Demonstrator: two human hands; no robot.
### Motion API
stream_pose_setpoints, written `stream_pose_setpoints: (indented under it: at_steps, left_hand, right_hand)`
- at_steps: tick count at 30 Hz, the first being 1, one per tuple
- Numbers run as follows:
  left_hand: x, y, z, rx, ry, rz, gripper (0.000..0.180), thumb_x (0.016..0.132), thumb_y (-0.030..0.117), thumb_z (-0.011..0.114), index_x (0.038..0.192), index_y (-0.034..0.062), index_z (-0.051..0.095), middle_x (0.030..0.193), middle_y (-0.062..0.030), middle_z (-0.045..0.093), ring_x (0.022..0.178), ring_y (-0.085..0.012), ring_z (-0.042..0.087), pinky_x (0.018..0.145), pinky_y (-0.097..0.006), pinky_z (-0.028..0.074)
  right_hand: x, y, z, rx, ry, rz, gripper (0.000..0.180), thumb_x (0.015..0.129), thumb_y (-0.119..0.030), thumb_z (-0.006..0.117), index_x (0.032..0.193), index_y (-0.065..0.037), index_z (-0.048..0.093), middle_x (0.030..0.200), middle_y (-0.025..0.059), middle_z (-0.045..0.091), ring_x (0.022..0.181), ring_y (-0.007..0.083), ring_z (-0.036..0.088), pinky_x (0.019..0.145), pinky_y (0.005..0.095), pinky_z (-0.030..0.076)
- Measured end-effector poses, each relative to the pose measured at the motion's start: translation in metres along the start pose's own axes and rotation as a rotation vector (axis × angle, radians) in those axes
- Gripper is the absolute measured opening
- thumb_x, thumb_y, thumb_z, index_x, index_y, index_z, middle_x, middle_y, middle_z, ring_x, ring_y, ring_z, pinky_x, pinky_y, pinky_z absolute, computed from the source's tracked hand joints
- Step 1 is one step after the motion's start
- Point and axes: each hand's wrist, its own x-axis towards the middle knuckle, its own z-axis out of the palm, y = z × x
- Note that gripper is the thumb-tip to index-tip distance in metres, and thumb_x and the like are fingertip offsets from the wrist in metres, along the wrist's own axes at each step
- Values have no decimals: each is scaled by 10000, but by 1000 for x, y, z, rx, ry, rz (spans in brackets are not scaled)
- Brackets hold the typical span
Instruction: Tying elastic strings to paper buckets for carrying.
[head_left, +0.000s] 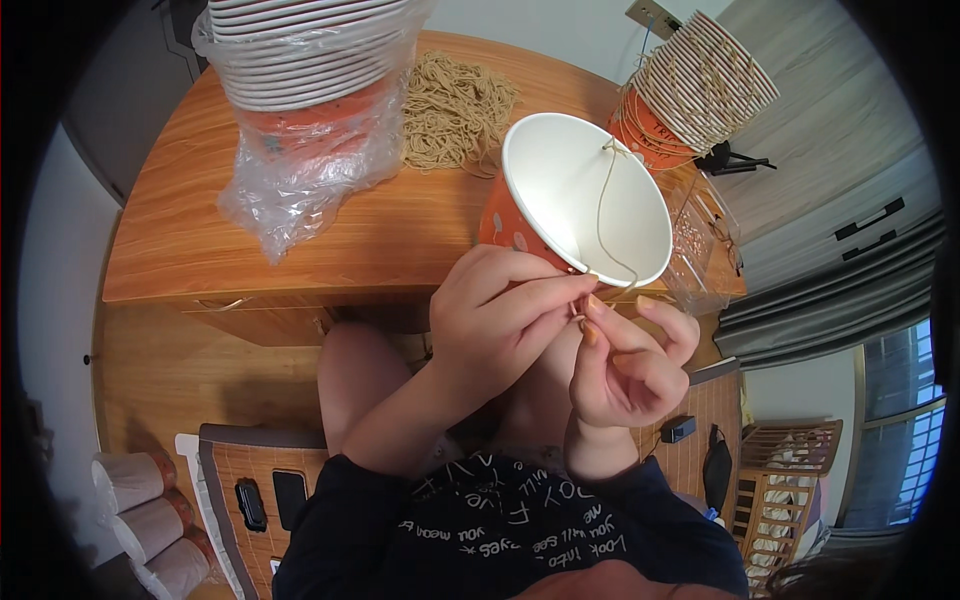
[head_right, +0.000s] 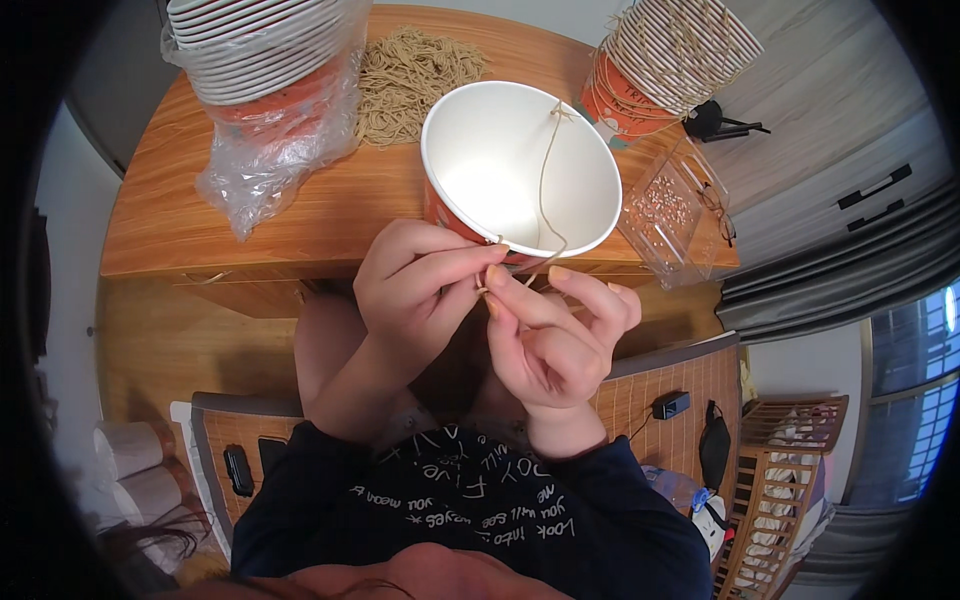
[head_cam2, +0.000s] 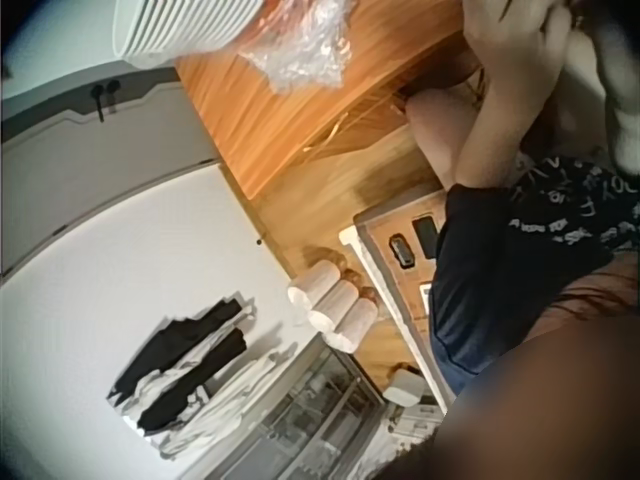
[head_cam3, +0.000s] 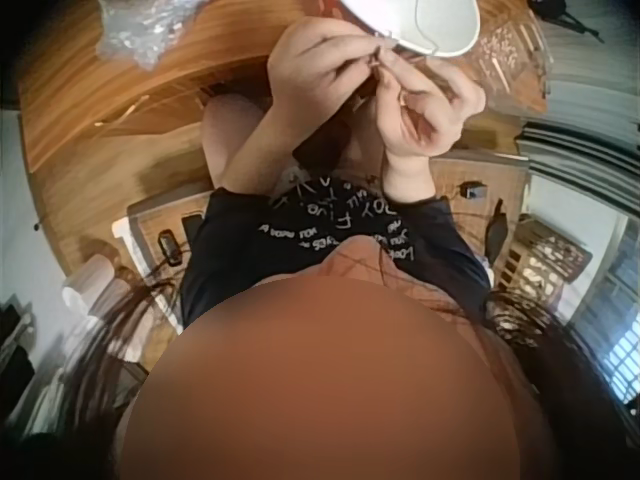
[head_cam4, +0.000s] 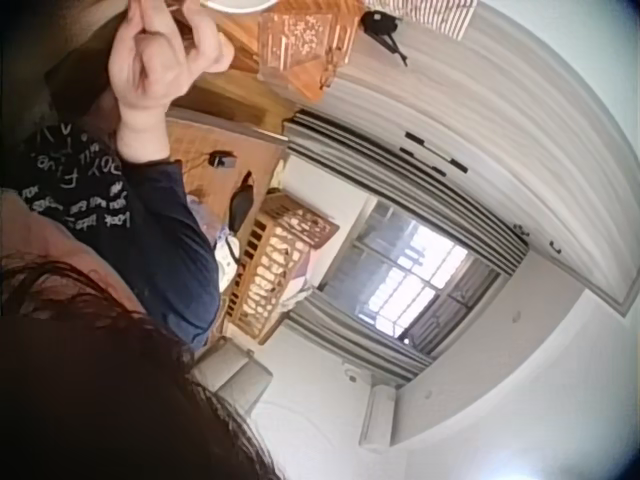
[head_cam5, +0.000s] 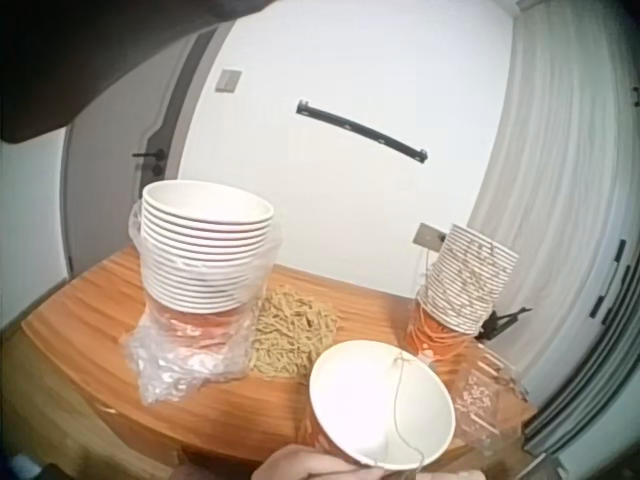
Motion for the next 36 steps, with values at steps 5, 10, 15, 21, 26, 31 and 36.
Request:
stream_pose_setpoints:
  at_steps: [5, 10, 15, 21, 26, 31, 36]
  left_hand:
    - [1, -1, 3, 50, 51, 43, 261, 674, 51, 773, 913, 155, 764, 804, 38, 638, 696, -162, 587, 624, -285, 477]
    - [0, -4, 3, 26, 99, 11, 255, 670, 57, 785, 903, 159, 764, 801, 39, 641, 692, -159, 585, 618, -279, 468]
    - [0, -4, 4, 5, 86, -8, 247, 674, 48, 777, 895, 157, 763, 797, 38, 642, 689, -163, 583, 616, -283, 467]
    - [2, -1, 2, 23, 68, -7, 234, 679, 35, 765, 881, 151, 760, 793, 35, 646, 691, -170, 579, 620, -287, 466]
    - [2, -4, 3, 36, 50, 5, 230, 683, 37, 765, 885, 147, 758, 791, 32, 646, 692, -175, 578, 623, -289, 465]
    - [7, -6, 3, 95, 75, 109, 285, 655, 50, 765, 916, 164, 767, 841, 59, 634, 726, -158, 577, 635, -283, 466]
    - [7, -10, -3, 124, 82, 321, 314, 632, 107, 770, 925, 219, 773, 912, 92, 599, 799, -128, 560, 656, -269, 457]
  right_hand:
    - [-9, 2, 6, 56, 161, 40, 379, 781, -30, 765, 841, -124, 402, 910, -12, 763, 905, 181, 516, 817, 309, 332]
    - [-15, 1, 6, 184, 55, 153, 390, 827, 20, 704, 952, -110, 358, 907, 53, 750, 852, 178, 452, 818, 297, 342]
    - [-15, 1, 3, 182, -1, 146, 394, 854, 37, 670, 974, -115, 326, 903, 94, 740, 846, 177, 404, 832, 291, 334]
    - [-18, 5, 1, 190, -34, 100, 437, 847, 17, 690, 962, -124, 293, 896, 96, 742, 821, 175, 374, 815, 281, 327]
    - [-19, 7, 7, 235, 88, 90, 423, 811, 8, 724, 895, -122, 331, 908, 23, 760, 743, 163, 376, 743, 299, 300]
    - [-17, 6, 4, 219, 123, 116, 424, 810, -11, 737, 901, -123, 338, 905, 7, 761, 751, 159, 387, 754, 299, 302]
    - [-17, 8, -1, 139, 123, 126, 433, 788, -28, 761, 893, -130, 353, 914, -13, 762, 763, 158, 404, 771, 299, 302]
